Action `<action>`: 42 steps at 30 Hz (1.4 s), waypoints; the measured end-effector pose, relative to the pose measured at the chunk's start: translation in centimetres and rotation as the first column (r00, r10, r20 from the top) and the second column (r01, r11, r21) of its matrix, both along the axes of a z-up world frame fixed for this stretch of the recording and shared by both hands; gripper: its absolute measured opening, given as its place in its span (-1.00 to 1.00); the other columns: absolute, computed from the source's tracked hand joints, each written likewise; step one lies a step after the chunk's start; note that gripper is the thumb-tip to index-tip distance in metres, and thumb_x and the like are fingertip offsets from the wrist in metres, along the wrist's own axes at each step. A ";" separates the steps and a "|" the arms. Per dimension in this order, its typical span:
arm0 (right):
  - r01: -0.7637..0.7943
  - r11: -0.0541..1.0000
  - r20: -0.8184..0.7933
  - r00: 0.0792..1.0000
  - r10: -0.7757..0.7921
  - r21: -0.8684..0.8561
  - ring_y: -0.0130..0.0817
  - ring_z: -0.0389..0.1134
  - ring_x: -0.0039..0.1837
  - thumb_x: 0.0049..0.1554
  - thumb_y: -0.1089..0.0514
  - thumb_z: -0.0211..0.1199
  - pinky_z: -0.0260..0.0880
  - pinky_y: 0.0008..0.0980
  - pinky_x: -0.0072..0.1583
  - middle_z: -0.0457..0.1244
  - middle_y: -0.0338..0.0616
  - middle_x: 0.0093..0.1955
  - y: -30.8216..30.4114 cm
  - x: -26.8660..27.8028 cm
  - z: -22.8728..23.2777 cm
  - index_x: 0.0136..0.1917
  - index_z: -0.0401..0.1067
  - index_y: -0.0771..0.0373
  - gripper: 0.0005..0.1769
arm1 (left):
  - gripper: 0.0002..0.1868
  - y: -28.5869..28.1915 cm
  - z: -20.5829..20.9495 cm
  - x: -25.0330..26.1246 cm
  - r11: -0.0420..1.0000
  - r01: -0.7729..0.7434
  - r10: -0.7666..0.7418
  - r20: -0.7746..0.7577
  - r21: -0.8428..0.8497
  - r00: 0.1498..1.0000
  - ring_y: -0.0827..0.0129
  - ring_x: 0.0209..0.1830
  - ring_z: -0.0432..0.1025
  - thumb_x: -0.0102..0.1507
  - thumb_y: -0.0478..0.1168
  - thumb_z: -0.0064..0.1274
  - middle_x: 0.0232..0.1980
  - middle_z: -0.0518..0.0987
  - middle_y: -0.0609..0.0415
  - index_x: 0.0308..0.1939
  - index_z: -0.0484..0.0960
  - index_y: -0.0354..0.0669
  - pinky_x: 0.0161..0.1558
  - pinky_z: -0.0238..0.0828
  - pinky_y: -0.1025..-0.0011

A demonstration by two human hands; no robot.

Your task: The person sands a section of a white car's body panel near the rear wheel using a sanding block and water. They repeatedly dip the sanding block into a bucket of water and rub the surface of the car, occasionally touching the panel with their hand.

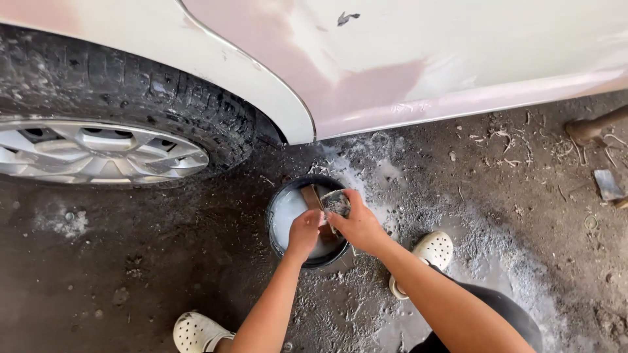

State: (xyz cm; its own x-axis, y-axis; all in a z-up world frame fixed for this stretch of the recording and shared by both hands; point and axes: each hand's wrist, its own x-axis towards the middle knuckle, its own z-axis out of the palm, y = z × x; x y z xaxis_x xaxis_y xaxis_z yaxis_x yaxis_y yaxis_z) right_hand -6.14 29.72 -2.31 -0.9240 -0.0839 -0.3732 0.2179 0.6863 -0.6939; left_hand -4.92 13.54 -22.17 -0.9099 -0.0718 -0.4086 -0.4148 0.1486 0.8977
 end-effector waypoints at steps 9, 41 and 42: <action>-0.189 0.972 -0.356 0.925 0.129 -0.137 0.17 0.28 0.37 0.05 0.00 0.37 0.30 -0.13 0.32 0.26 0.32 0.32 -5.8 2.1 -4.4 0.26 0.46 0.27 -0.44 | -0.53 -5.0 14.6 2.5 0.870 -0.192 0.134 0.157 0.454 0.978 0.55 -0.11 0.45 0.32 0.17 -0.07 0.03 0.57 0.26 0.22 0.46 0.09 -0.28 0.47 0.43; 0.028 0.997 0.030 0.999 -0.030 0.072 0.28 0.32 0.29 -0.02 0.06 0.30 0.33 0.03 0.31 0.27 0.26 0.26 -7.0 -1.1 -28.0 0.67 -0.25 -0.12 0.14 | -0.47 -10.7 10.5 7.1 0.967 -0.214 0.205 0.076 0.136 0.976 0.45 -0.22 0.48 0.40 0.14 -0.22 0.00 0.65 0.11 0.28 0.47 -0.09 -0.22 0.51 0.41; 0.054 0.997 0.094 0.994 -0.059 0.057 0.25 0.34 0.28 -0.01 0.06 0.26 0.32 0.02 0.31 0.32 0.21 0.22 -6.9 -1.5 -27.0 0.66 -0.22 -0.11 0.09 | -0.45 -10.4 11.1 7.2 0.978 -0.164 0.156 0.069 0.129 0.985 0.38 -0.27 0.43 0.40 0.15 -0.25 -0.04 0.65 0.06 0.32 0.47 -0.06 -0.24 0.46 0.40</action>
